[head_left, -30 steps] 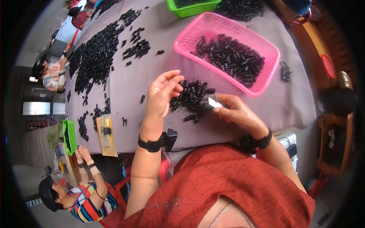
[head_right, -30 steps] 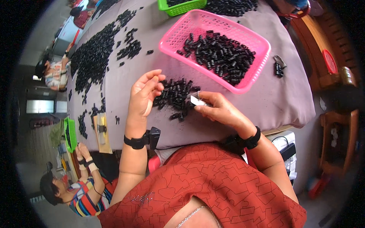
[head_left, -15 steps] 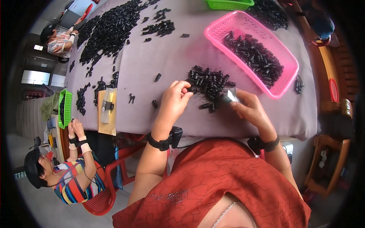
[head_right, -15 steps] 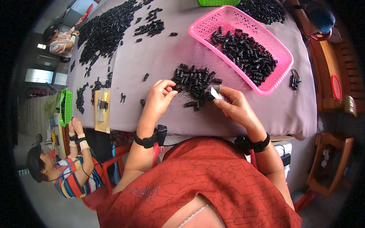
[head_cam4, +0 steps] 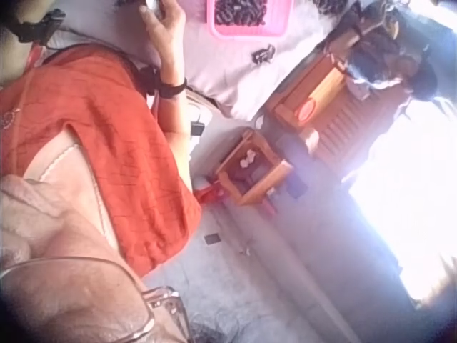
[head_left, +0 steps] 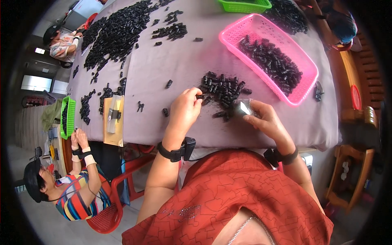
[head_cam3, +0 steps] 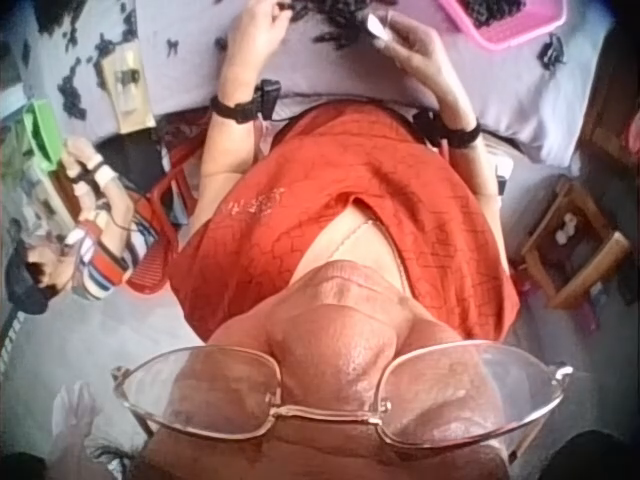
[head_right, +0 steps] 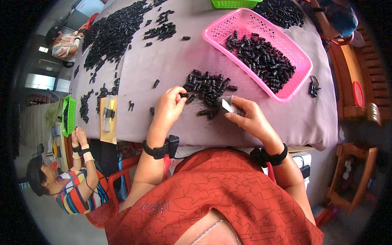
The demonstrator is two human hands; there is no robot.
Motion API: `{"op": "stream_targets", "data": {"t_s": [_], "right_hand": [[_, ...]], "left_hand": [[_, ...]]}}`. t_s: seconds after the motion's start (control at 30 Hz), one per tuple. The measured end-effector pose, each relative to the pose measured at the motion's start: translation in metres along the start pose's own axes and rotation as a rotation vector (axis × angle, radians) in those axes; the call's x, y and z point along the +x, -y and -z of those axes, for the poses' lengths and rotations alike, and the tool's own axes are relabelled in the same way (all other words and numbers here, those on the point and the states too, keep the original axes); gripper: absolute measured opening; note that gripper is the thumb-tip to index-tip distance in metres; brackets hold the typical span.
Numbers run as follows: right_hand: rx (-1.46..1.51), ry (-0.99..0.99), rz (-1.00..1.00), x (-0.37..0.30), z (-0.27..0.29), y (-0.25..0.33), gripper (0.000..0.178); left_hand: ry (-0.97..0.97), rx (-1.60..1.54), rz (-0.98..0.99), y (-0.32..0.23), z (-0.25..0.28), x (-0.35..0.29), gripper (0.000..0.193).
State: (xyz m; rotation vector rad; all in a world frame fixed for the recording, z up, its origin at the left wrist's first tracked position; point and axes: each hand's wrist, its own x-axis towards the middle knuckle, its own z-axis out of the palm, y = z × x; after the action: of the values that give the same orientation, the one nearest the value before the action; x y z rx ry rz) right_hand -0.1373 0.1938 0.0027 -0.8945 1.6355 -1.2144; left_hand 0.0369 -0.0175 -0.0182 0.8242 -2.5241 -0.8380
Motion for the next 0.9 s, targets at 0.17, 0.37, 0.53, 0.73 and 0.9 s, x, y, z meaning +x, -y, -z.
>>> {"op": "stream_targets", "data": {"t_s": [0.17, 0.37, 0.53, 0.73, 0.9], "right_hand": [[-0.035, 0.005, 0.039, -0.002, -0.006, 0.005, 0.017], [-0.083, 0.006, 0.081, -0.002, -0.02, 0.021, 0.015], [0.007, 0.086, 0.039, 0.003, -0.022, 0.027, 0.029], [0.188, 0.13, 0.16, 0.006, -0.025, 0.021, 0.047], [0.251, 0.16, 0.182, 0.005, -0.026, 0.014, 0.049]], "left_hand": [[0.01, 0.0, 0.041, 0.0, 0.002, -0.004, 0.017], [0.196, -0.994, 0.33, -0.007, 0.003, -0.011, 0.014], [0.411, -1.538, 0.456, -0.021, 0.001, -0.016, 0.019], [0.456, -1.612, 0.511, -0.031, -0.012, -0.019, 0.02], [0.492, -1.653, 0.587, -0.04, -0.016, -0.02, 0.018]]}}
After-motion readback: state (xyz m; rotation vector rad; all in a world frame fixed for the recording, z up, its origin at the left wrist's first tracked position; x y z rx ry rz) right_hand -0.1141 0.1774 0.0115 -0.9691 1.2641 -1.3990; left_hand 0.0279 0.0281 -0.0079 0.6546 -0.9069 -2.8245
